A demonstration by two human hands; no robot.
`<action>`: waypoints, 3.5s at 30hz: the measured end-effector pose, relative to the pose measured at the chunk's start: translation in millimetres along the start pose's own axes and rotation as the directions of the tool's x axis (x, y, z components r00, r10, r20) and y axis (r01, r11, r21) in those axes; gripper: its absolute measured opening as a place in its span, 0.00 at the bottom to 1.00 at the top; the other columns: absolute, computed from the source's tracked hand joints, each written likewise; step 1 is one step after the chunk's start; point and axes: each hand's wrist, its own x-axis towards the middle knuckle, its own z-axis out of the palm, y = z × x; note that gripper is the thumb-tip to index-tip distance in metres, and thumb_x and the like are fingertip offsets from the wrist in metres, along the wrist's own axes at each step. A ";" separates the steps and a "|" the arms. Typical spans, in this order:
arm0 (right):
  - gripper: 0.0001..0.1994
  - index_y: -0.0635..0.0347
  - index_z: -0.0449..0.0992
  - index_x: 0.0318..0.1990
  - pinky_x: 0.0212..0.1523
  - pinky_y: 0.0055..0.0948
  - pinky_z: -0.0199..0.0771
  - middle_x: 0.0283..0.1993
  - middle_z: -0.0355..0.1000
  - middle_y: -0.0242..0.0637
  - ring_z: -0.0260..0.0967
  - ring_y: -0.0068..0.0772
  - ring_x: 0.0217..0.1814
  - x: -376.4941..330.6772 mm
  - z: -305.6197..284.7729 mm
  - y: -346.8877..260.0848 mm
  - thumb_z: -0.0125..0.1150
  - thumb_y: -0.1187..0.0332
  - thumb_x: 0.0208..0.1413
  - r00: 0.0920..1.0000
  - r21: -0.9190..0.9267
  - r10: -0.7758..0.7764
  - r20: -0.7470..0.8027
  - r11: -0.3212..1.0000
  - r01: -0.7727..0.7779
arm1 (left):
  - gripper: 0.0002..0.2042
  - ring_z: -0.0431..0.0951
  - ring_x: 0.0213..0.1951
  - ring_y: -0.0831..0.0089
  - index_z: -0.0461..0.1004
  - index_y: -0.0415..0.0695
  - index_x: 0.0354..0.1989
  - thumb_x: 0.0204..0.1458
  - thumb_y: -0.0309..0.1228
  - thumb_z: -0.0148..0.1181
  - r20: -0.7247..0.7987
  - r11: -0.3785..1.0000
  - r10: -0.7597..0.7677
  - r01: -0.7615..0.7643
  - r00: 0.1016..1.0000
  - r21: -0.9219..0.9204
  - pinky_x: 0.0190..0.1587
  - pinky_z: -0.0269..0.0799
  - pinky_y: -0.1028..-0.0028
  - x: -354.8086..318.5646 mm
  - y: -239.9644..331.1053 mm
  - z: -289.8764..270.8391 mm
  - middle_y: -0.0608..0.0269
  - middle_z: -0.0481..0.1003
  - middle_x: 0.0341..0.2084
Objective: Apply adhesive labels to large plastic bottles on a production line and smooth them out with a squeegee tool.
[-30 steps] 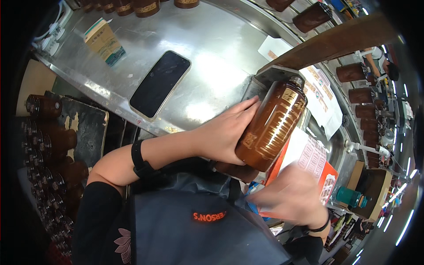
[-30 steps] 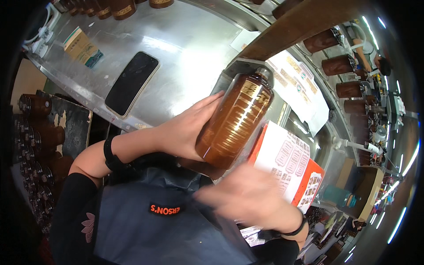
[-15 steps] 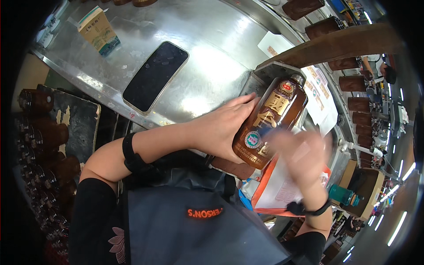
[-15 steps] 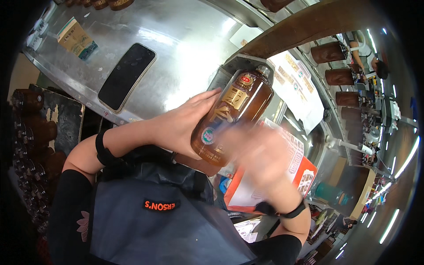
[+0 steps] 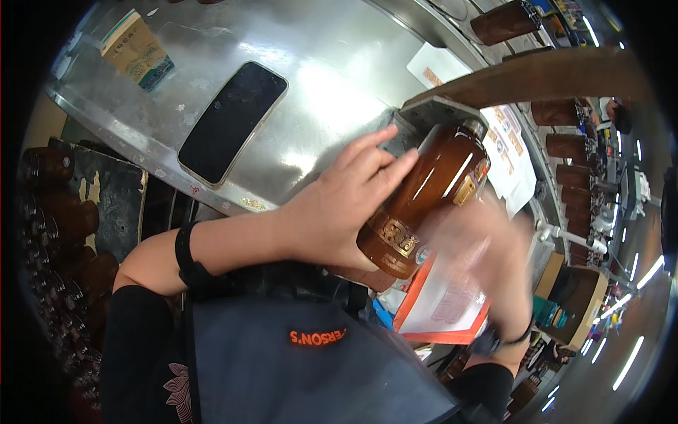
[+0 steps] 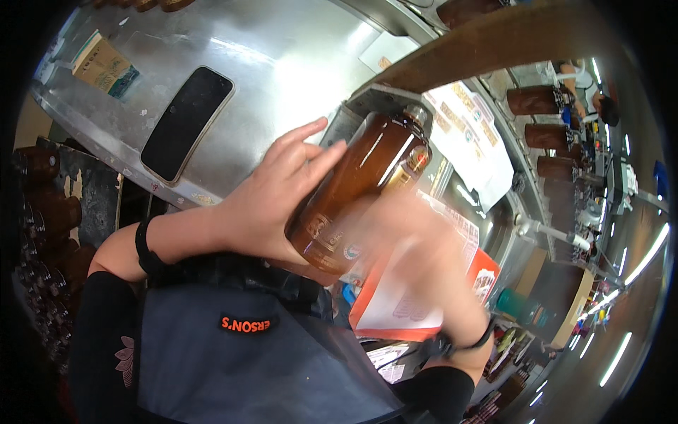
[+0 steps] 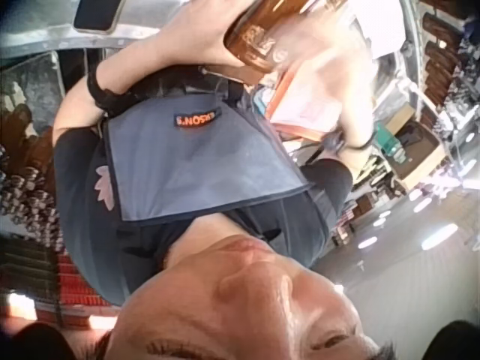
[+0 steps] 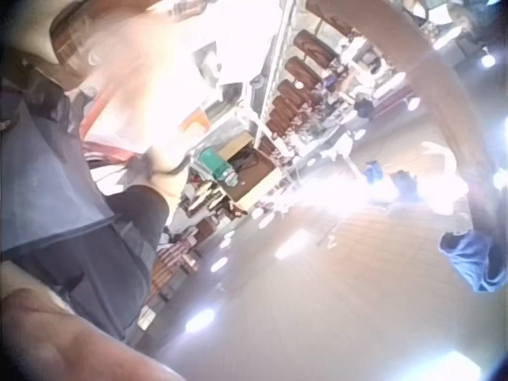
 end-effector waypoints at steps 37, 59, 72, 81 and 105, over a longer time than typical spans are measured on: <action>0.11 0.55 0.82 0.37 0.37 0.31 0.71 0.33 0.73 0.28 0.71 0.26 0.35 -31.2 38.6 -7.5 0.62 0.68 0.44 0.722 -0.511 -0.492 0.487 0.510 0.692 | 0.50 0.63 0.64 0.44 0.65 0.29 0.60 0.34 0.56 0.74 -0.120 0.974 0.203 -0.188 0.972 0.130 0.66 0.54 0.45 2.1 -18.1 6.7 0.48 0.75 0.46; 0.18 0.47 0.79 0.48 0.44 0.33 0.66 0.37 0.76 0.27 0.69 0.29 0.40 -69.7 16.7 60.1 0.63 0.66 0.47 0.861 -0.929 -0.457 0.222 0.170 0.329 | 0.48 0.48 0.70 0.42 0.57 0.33 0.65 0.36 0.44 0.73 0.163 0.987 0.082 -0.057 0.983 -0.151 0.70 0.47 0.52 -6.0 -28.5 8.5 0.43 0.65 0.60; 0.10 0.63 0.80 0.39 0.44 0.28 0.68 0.35 0.74 0.36 0.67 0.29 0.38 -11.4 -31.8 48.2 0.72 0.73 0.48 0.848 -0.519 -0.471 -0.243 0.802 0.296 | 0.66 0.42 0.73 0.48 0.35 0.28 0.71 0.37 0.58 0.74 0.484 0.945 -0.054 0.201 0.873 -0.257 0.72 0.44 0.62 4.0 -39.5 -26.2 0.33 0.42 0.71; 0.09 0.69 0.75 0.36 0.45 0.30 0.62 0.33 0.68 0.36 0.62 0.33 0.40 -42.6 -27.7 29.4 0.65 0.81 0.45 0.722 -0.469 -0.375 -0.582 0.880 0.080 | 0.33 0.70 0.55 0.69 0.61 0.35 0.62 0.58 0.48 0.61 0.403 0.294 -0.492 0.583 0.772 -0.757 0.58 0.67 0.70 75.6 -7.9 29.5 0.53 0.70 0.55; 0.14 0.62 0.77 0.54 0.50 0.19 0.67 0.47 0.75 0.30 0.69 0.18 0.47 48.4 -198.1 134.3 0.54 0.67 0.66 0.667 -0.028 -0.083 -0.740 0.995 0.092 | 0.43 0.65 0.57 0.51 0.60 0.37 0.62 0.40 0.40 0.77 -0.852 0.849 0.119 0.393 0.510 0.354 0.62 0.60 0.58 81.1 -170.4 -174.9 0.45 0.66 0.54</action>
